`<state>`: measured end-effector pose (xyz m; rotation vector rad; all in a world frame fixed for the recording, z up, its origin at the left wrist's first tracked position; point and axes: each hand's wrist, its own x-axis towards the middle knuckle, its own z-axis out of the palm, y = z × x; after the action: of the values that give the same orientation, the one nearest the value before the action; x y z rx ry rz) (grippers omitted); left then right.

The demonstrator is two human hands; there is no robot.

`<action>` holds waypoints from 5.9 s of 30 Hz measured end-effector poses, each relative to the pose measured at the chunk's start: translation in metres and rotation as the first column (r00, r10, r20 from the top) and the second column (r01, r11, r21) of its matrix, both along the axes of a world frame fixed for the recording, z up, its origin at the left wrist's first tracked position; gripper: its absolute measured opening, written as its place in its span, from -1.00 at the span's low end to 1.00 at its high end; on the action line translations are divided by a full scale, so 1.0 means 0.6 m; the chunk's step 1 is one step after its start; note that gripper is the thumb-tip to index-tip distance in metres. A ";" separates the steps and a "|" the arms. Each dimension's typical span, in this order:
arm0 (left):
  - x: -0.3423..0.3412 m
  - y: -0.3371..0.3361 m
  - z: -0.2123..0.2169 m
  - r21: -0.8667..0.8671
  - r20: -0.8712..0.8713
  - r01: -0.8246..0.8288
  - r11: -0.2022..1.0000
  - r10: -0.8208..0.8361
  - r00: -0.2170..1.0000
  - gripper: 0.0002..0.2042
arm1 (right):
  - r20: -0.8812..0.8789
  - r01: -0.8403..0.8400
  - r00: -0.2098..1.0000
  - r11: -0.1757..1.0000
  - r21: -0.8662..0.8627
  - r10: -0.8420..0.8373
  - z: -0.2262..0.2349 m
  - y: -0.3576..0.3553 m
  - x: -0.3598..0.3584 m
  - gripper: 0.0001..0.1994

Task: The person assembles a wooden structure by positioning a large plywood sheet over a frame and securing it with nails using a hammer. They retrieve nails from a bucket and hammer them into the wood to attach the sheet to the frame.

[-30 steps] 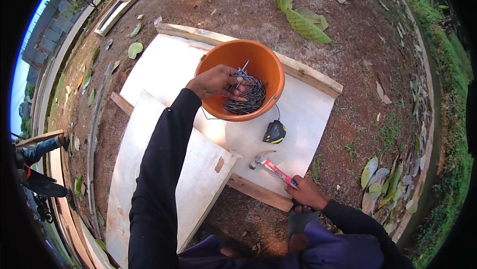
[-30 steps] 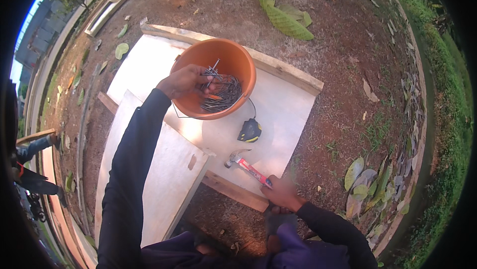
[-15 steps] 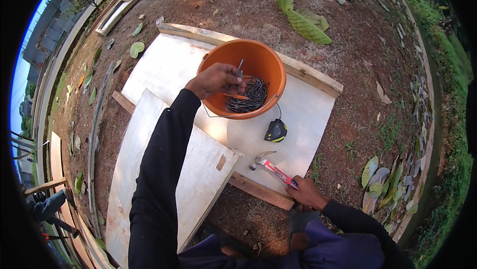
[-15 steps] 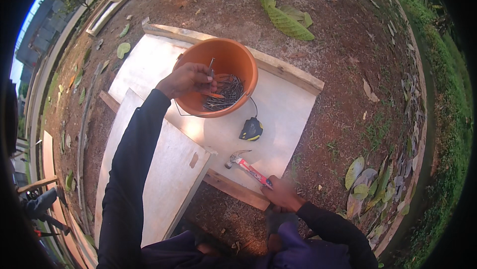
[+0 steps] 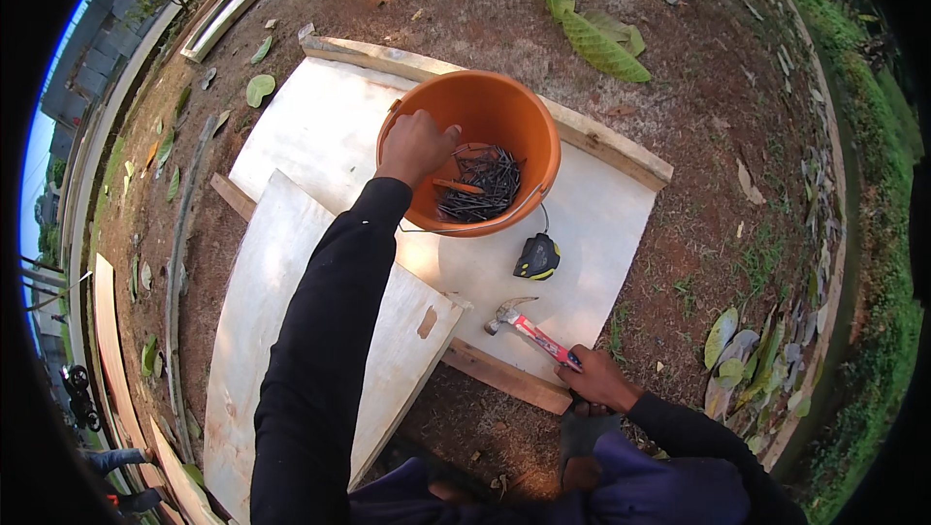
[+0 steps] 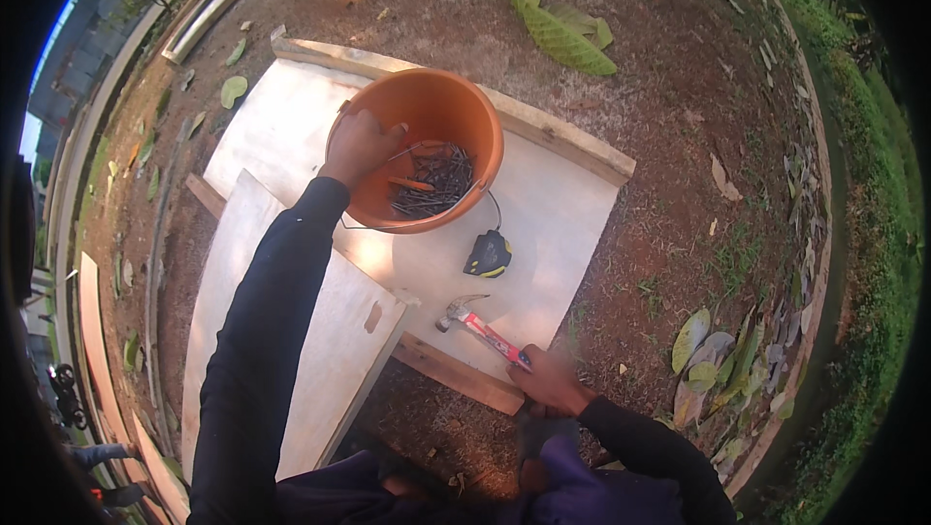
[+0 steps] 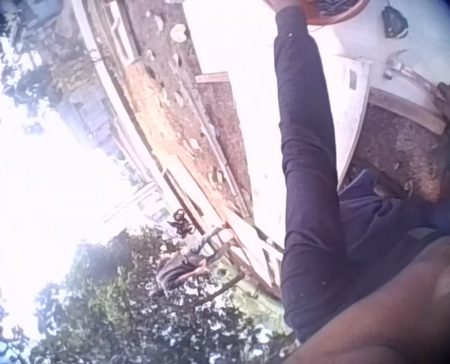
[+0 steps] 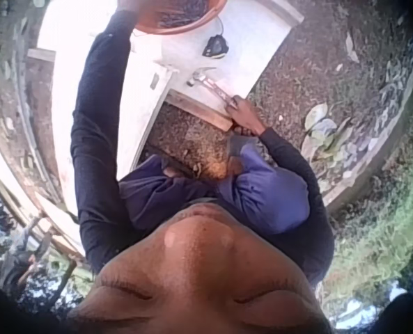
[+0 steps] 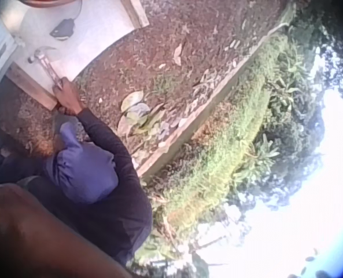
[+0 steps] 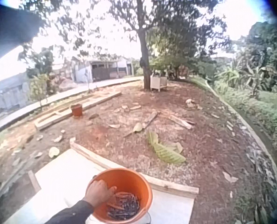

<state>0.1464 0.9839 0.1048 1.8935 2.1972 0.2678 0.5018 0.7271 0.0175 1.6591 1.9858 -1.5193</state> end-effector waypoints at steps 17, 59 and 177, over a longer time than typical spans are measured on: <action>0.076 0.054 -0.107 -0.546 0.087 0.220 0.809 -0.206 0.975 -0.50 | -0.041 -0.060 0.997 0.998 0.003 0.060 -0.021 0.010 0.010 -0.52; 0.121 -0.475 0.192 -0.524 0.815 -0.052 0.850 0.518 0.259 -0.55 | -0.831 -0.174 0.482 0.899 -0.401 -0.277 0.164 0.068 -0.175 -0.77; 0.087 -0.466 -0.089 0.342 0.687 -0.387 0.856 0.054 0.725 -0.90 | -0.283 -0.023 0.959 0.979 -0.200 -0.035 0.043 0.042 -0.022 -0.80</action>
<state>0.1986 0.7041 0.0511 1.3498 1.9296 1.3999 0.4888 0.7524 0.0435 1.4354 1.8734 -1.9859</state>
